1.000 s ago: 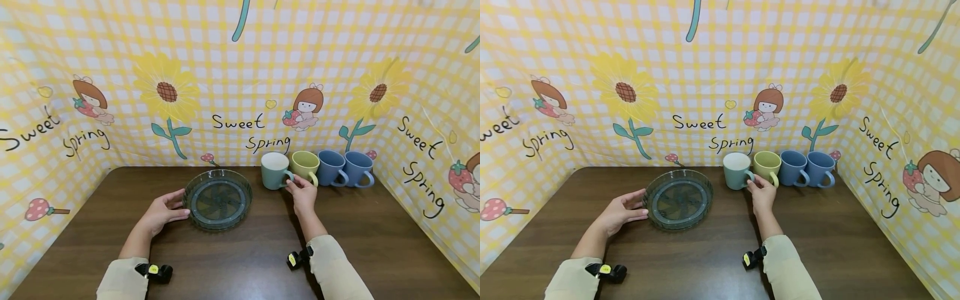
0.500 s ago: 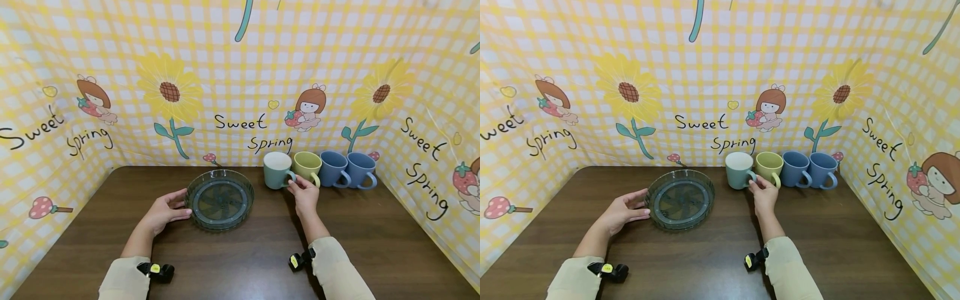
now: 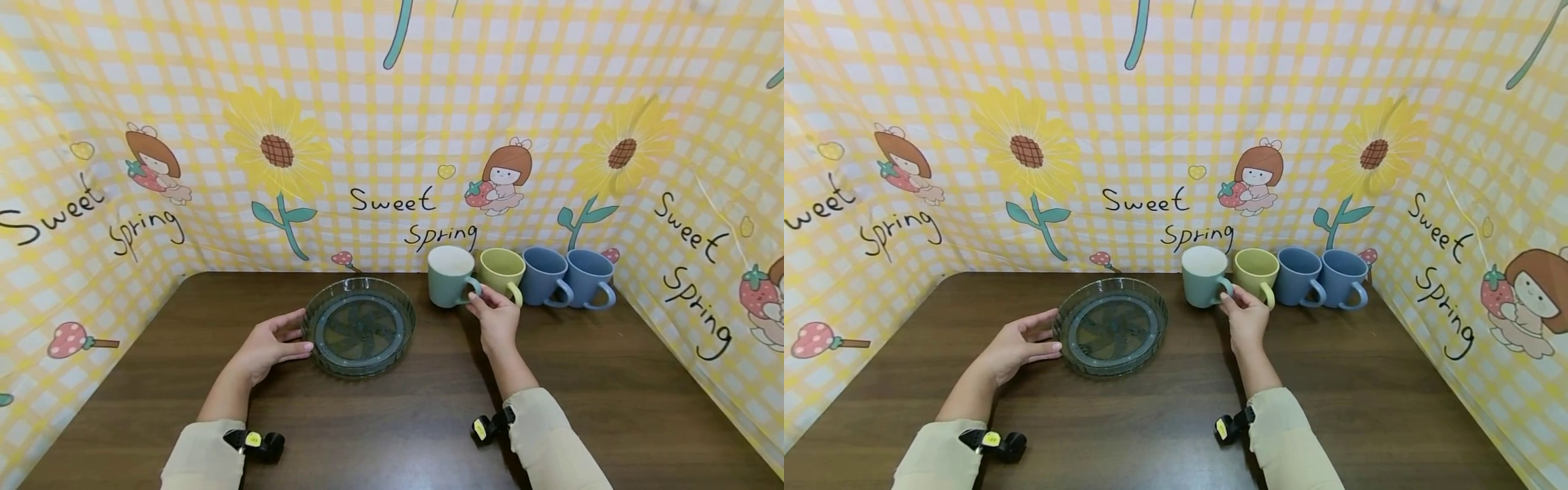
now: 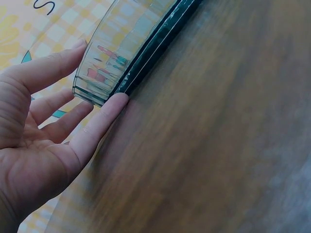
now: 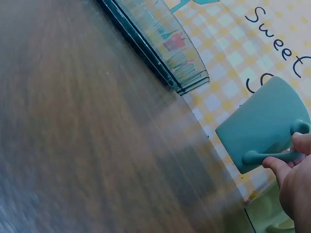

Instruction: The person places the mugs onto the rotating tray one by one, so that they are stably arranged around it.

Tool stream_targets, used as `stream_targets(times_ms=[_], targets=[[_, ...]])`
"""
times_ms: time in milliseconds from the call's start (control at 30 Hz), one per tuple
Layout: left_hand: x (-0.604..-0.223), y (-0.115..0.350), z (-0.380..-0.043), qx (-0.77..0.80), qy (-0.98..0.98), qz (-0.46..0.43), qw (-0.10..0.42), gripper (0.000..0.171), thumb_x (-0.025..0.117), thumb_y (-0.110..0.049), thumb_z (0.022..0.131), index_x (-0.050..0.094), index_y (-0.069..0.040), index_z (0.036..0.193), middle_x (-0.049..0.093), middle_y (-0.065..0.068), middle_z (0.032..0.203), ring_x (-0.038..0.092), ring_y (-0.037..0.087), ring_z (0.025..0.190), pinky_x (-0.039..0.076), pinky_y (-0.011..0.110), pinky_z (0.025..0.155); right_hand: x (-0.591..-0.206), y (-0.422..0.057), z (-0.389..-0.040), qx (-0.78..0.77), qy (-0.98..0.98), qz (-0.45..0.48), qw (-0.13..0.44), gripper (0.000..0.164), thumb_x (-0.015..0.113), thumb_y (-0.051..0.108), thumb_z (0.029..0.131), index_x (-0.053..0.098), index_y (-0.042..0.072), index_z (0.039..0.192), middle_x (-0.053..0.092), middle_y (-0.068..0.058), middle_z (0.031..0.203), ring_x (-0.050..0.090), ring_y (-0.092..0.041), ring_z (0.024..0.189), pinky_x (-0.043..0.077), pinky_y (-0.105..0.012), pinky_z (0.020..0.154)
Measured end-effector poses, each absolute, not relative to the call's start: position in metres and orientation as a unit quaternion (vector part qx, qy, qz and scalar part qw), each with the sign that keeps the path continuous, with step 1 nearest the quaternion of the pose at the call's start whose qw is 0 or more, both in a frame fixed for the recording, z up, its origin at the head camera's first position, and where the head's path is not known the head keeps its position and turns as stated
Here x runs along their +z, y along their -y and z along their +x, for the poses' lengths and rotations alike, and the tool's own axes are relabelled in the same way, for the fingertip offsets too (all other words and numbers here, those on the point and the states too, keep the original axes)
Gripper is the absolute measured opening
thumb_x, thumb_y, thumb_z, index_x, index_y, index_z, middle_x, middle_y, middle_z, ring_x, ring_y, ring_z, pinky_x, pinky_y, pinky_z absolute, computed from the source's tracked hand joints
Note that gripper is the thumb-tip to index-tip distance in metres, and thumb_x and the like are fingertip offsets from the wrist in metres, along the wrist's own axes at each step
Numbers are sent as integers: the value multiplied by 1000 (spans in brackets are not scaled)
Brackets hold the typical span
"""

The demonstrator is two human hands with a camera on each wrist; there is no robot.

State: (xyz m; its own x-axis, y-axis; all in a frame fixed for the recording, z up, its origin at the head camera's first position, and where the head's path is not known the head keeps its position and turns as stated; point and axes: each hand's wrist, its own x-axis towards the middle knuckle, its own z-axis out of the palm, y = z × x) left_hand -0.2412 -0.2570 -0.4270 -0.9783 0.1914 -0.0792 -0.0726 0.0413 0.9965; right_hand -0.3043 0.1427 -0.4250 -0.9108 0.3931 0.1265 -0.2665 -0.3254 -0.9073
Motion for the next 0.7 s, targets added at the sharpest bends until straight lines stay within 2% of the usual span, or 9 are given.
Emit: stream_targets(times_ms=[300,700], targets=[[-427,256,-242,692,-714,42,98,84,73,7,83,26,2,152,22,24,156,26,43,138,57,36,86,-422,-141,-304,813,540,-55,209,33,67,-18,82,61,-20,114,68,-3,79,64,-8,70,61,-29,66],[-429,257,-243,685,-721,43,99,84,75,4,83,26,1,152,21,23,157,25,43,138,57,37,87,-418,-140,-302,819,534,-40,205,33,67,-18,82,60,-21,115,68,-4,79,64,-8,69,60,-24,62]])
